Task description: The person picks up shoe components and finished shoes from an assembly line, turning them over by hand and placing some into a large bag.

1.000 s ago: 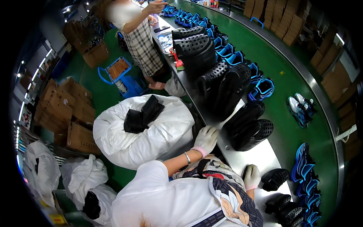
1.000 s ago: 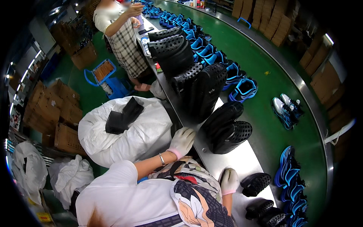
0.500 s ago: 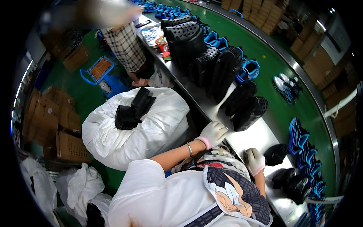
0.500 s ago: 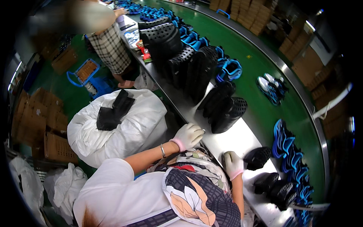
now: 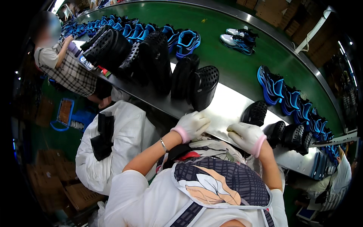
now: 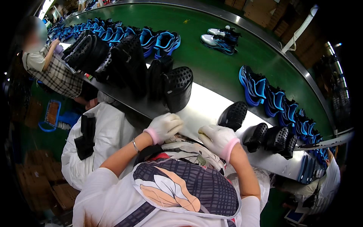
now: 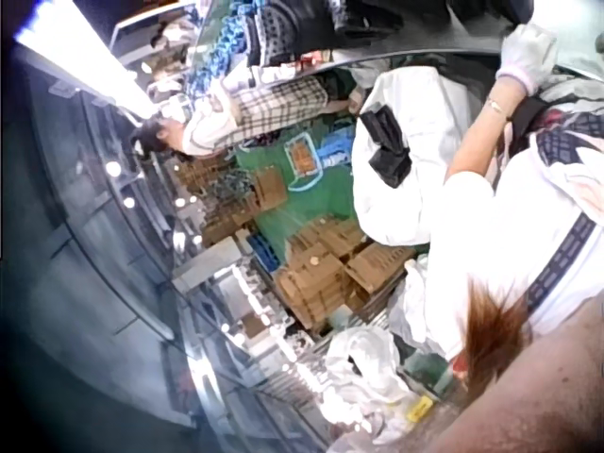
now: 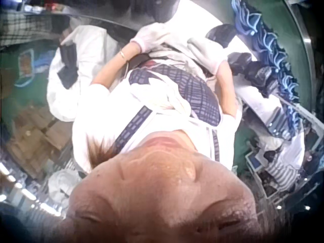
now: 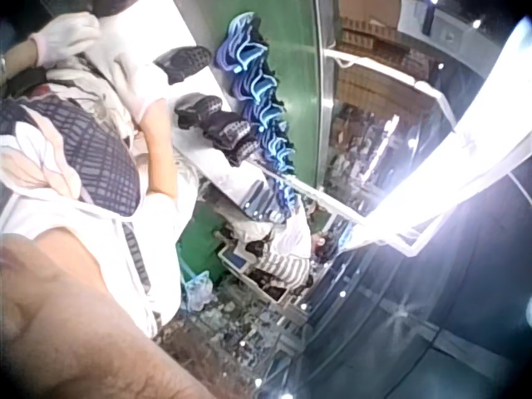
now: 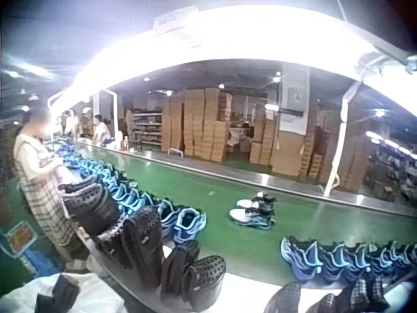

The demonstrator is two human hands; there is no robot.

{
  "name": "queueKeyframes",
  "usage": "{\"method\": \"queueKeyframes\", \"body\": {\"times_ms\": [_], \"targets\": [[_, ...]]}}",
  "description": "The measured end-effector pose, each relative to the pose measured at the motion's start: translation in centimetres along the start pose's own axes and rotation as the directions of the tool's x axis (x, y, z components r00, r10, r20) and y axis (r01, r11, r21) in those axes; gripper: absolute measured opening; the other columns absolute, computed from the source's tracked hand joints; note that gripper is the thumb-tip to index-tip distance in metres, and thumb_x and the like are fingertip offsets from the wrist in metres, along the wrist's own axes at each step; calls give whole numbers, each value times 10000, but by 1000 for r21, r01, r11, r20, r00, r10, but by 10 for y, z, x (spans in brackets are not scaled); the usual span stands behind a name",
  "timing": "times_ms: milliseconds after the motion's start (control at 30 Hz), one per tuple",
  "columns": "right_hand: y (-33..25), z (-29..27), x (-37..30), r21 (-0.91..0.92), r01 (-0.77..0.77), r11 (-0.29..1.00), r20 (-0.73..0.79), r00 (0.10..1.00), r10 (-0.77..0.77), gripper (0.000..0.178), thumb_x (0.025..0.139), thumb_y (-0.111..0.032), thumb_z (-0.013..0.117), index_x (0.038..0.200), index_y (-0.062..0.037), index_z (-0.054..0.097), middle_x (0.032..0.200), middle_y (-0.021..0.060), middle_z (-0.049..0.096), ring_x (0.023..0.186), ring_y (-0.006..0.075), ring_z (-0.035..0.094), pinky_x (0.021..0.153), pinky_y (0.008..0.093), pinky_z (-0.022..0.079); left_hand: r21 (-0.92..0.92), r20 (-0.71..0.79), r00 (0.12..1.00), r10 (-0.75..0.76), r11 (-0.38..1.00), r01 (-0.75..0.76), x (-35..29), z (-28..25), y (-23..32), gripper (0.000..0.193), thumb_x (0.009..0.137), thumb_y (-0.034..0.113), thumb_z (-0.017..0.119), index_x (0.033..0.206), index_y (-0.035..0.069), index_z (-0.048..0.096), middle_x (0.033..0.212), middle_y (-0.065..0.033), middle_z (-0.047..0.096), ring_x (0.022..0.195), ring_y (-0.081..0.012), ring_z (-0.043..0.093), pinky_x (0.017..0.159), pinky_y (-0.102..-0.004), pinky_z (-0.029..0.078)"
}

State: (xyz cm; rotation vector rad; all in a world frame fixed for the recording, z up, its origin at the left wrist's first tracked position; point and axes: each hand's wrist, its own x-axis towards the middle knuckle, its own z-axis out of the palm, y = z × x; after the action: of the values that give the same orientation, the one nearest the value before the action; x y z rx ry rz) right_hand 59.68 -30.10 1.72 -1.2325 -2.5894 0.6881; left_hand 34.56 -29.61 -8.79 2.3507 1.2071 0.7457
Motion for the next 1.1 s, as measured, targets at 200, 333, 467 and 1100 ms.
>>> {"method": "queueKeyframes", "body": {"times_ms": [200,333,467,1100], "targets": [[10,-60,68,-216,148,965,-47,986,-162,153,901,-225,572,926,-86,631,756,114,632,725,302,643,649,399,515,125,-102,970,221,970,-207,-9,40,-55,160,837,148,637,979,75,647,1023,-62,618,946,-262,613,804,-360,516],[22,-82,161,-205,226,952,-102,963,-250,172,908,-227,555,914,-75,636,809,141,645,786,334,642,694,427,515,312,-8,916,401,871,-378,-16,58,-83,317,832,272,626,1123,145,639,1198,0,584,1181,-182,523,929,-321,478],[38,-74,265,-222,191,956,-75,974,-212,225,922,-255,511,989,-80,636,896,166,644,864,365,628,766,441,514,254,-11,897,443,868,-425,-20,67,-98,360,846,301,629,1177,160,637,1229,12,583,1183,-163,523,935,-328,473],[88,16,436,-225,167,960,217,969,-118,376,917,-313,540,1221,-91,552,1051,173,673,1011,367,637,853,451,526,245,57,938,343,905,-346,-19,61,-102,239,838,187,628,1062,182,712,1049,14,652,909,-174,664,808,-287,519]]}}
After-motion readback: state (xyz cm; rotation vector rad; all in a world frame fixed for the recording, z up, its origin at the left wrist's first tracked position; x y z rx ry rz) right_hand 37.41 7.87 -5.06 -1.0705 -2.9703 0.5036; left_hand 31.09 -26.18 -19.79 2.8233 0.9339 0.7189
